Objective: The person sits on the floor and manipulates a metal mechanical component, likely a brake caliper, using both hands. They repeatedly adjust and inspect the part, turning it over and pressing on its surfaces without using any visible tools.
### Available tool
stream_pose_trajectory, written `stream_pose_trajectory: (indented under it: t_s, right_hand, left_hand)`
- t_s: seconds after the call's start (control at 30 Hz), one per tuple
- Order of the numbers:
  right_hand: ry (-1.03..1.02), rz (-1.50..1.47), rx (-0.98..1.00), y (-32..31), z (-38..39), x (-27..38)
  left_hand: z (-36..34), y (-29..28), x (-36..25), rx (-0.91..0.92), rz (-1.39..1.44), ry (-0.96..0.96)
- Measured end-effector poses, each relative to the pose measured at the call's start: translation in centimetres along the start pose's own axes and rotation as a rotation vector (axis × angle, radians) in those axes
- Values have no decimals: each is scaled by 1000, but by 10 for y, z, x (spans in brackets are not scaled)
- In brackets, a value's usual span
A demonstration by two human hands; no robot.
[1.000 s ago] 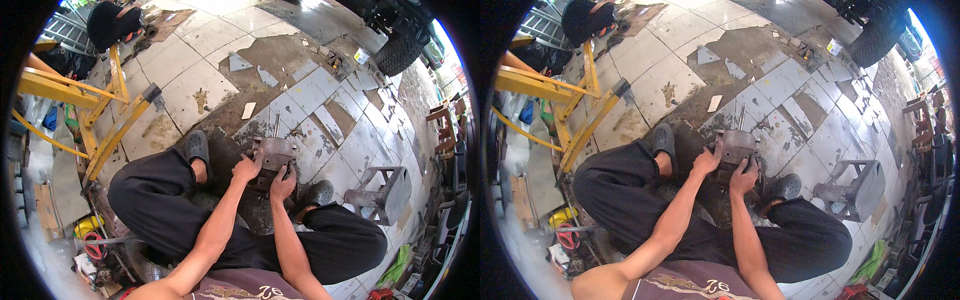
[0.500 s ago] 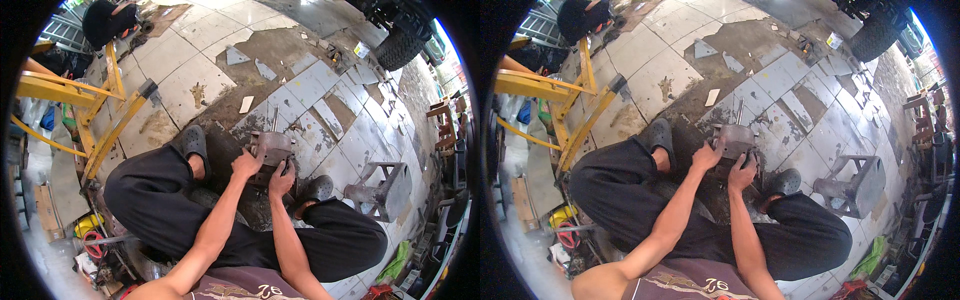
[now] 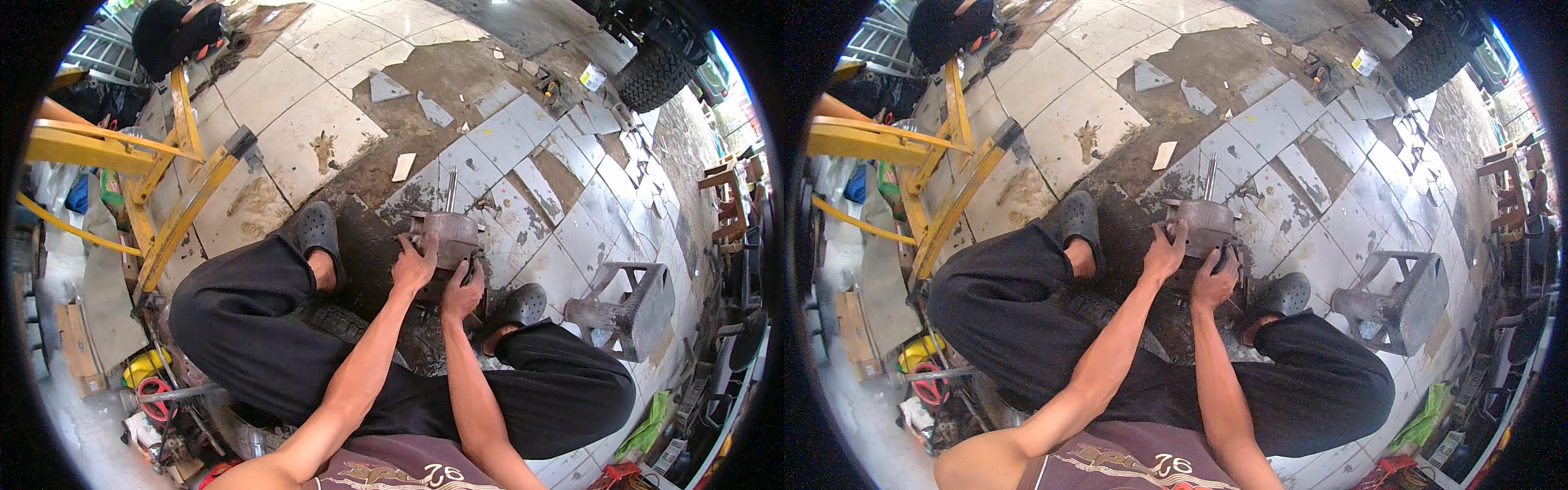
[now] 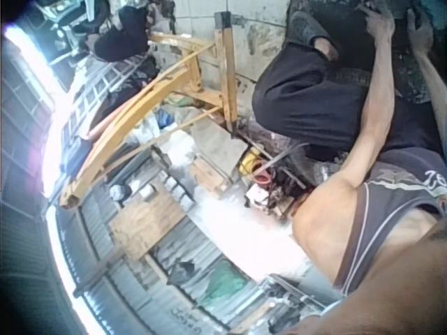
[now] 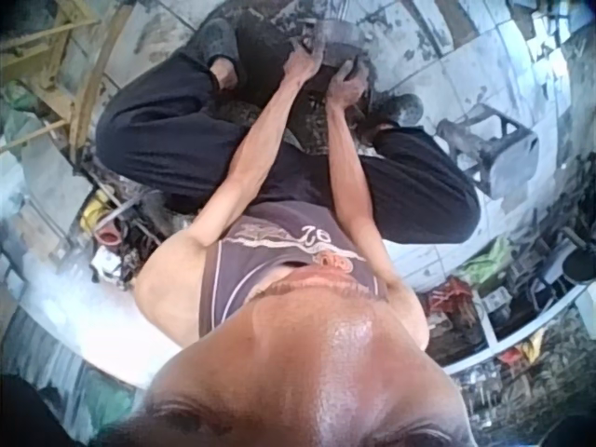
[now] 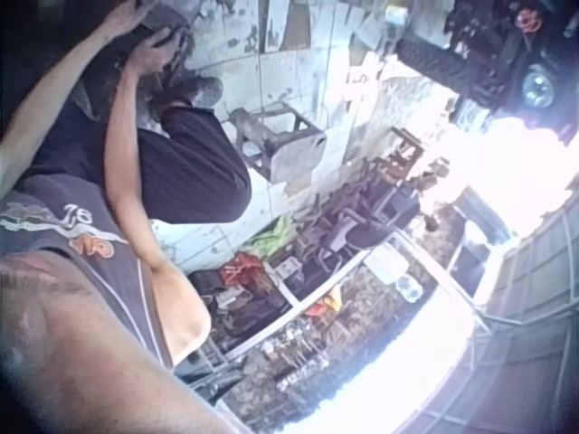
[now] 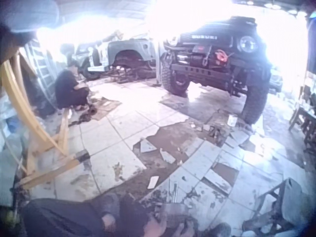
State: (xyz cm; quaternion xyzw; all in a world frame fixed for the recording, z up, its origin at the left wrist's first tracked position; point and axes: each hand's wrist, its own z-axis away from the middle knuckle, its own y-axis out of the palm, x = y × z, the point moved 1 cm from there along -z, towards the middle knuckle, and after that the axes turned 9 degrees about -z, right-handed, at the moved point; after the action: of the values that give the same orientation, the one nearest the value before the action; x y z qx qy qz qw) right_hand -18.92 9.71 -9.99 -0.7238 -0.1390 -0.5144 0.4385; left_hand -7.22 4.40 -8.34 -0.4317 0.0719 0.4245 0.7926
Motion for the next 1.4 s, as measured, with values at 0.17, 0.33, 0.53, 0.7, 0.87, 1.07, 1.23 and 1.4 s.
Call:
stream_pose_trajectory:
  t_s: [0.17, 0.33, 0.53, 0.7, 0.87, 1.07, 1.23, 1.4]
  right_hand:
    - [-8, -2, 0, 4, 4, 7]
    - [-4, 28, -25, -3, -6, -9]
    - [22, -12, 14, 2, 1, 6]
    - [1, -15, -2, 3, 1, 4]
    - [11, 33, 0, -1, -3, -6]
    - [-1, 3, -4, 1, -1, 1]
    - [1, 23, -13, 0, -3, -2]
    - [-3, 24, -18, -2, -5, -9]
  left_hand:
    - [-7, -9, 11, 66, 83, -22]
    - [17, -19, -13, 206, -54, -42]
    - [-1, 4, 3, 19, -111, 24]
    - [5, -20, 0, 134, 63, -21]
    - [13, -26, -12, 180, -75, 15]
    - [19, -6, -5, 15, -109, 73]
    - [18, -32, -11, 256, -66, -23]
    - [10, -17, -20, 194, -95, 7]
